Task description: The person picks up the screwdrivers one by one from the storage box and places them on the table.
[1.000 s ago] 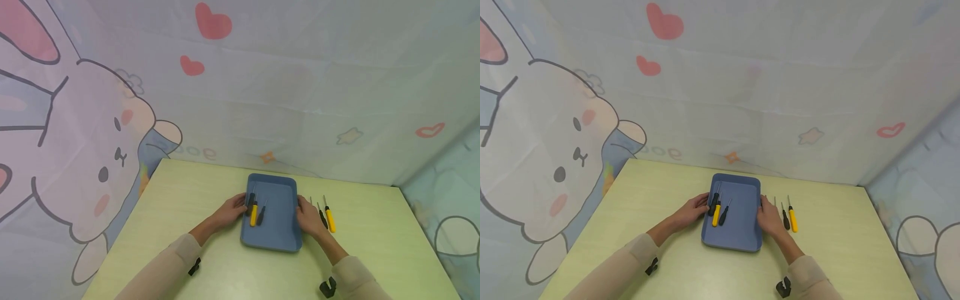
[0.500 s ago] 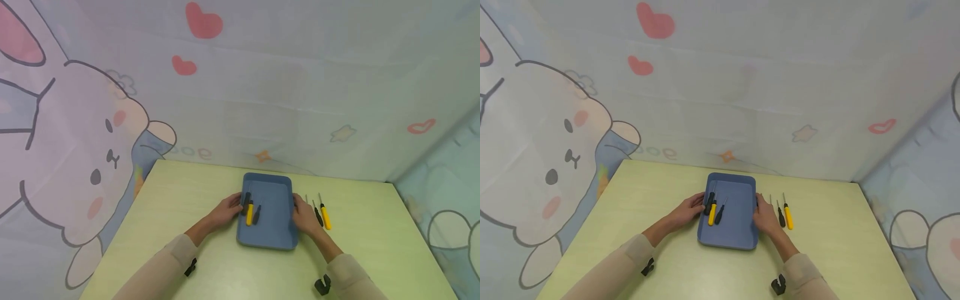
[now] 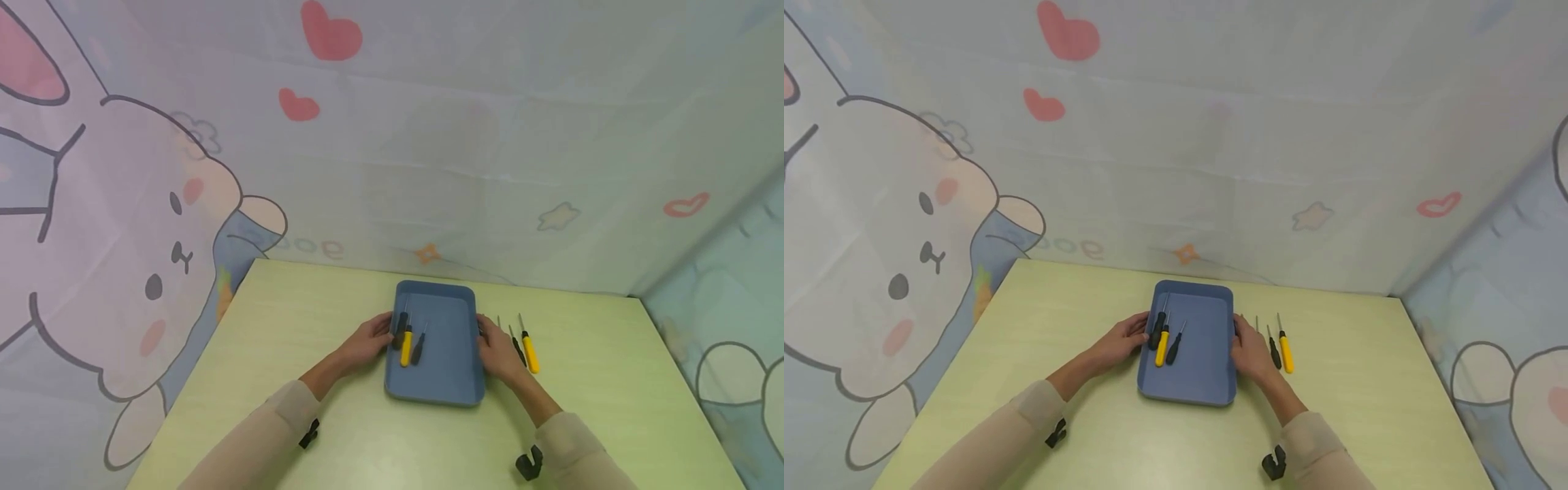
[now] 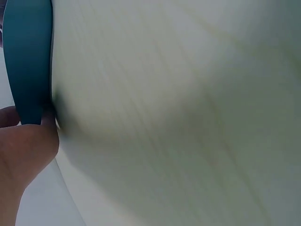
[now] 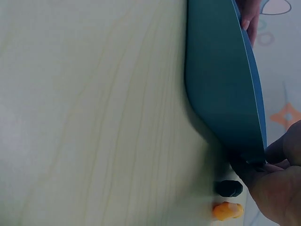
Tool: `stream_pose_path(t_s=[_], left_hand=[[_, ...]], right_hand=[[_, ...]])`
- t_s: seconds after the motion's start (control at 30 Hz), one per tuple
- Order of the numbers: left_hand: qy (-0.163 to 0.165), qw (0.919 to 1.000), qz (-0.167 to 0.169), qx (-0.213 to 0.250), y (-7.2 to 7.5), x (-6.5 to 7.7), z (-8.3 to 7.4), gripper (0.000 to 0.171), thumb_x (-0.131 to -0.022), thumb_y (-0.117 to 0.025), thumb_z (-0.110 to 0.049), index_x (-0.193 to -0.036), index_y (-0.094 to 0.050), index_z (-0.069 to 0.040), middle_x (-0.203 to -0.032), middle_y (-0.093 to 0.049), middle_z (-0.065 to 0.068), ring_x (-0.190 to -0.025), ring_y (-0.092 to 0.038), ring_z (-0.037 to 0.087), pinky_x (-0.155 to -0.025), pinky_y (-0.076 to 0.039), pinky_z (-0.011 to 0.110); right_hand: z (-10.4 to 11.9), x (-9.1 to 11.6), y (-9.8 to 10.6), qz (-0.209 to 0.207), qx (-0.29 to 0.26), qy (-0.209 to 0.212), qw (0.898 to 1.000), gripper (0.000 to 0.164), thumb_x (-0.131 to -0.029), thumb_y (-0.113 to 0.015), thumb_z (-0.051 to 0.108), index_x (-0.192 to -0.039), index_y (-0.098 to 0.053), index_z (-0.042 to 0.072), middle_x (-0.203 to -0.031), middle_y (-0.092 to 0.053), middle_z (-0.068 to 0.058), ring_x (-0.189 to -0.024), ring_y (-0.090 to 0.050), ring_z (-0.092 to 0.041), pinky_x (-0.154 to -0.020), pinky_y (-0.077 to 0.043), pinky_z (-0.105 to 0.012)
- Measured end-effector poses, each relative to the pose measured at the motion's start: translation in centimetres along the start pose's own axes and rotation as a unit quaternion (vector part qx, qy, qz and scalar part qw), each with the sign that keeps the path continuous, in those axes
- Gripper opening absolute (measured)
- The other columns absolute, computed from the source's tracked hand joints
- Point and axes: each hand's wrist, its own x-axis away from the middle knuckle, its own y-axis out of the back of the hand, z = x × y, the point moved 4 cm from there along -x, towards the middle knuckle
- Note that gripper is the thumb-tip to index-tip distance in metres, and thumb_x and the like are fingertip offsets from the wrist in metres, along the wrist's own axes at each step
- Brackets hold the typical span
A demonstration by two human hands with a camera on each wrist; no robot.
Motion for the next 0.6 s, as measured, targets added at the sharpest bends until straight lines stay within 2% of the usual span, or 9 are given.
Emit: stream_pose_path(t_s=[0.23,0.37,0.6], left_hand=[[-0.017,0.9998,0.002,-0.010,-0.2,0.0,-0.2,0.059,-0.107,-0.043,0.006,-0.162,-0.024,0.012,-0.167,-0.032,0.029,-0.156,-0.030,0.040,-0.127,-0.028,0.052],[-0.015,0.9998,-0.001,-0.014,-0.2,0.2,-0.5,0.059,-0.106,-0.043,0.006,-0.162,-0.025,0.011,-0.166,-0.033,0.028,-0.156,-0.031,0.039,-0.126,-0.030,0.051],[-0.002,0.9982,-0.025,-0.054,0.5,0.7,-0.9,0.059,-0.104,-0.045,0.007,-0.161,-0.031,0.011,-0.163,-0.040,0.028,-0.153,-0.038,0.039,-0.124,-0.034,0.050]], right_hand=[[0.1,-0.2,0.2,0.001,0.007,0.034,0.999,0.052,-0.105,-0.041,-0.008,-0.156,-0.034,-0.016,-0.153,-0.047,-0.038,-0.139,-0.051,-0.051,-0.113,-0.045,-0.060],[0.5,-0.1,0.2,0.000,0.019,0.042,0.999,0.051,-0.104,-0.041,-0.008,-0.155,-0.037,-0.016,-0.151,-0.048,-0.038,-0.136,-0.054,-0.052,-0.110,-0.047,-0.061],[1.1,-0.2,-0.3,0.003,0.041,0.047,0.998,0.053,-0.102,-0.043,-0.007,-0.153,-0.039,-0.019,-0.151,-0.048,-0.038,-0.138,-0.051,-0.051,-0.113,-0.044,-0.061]])
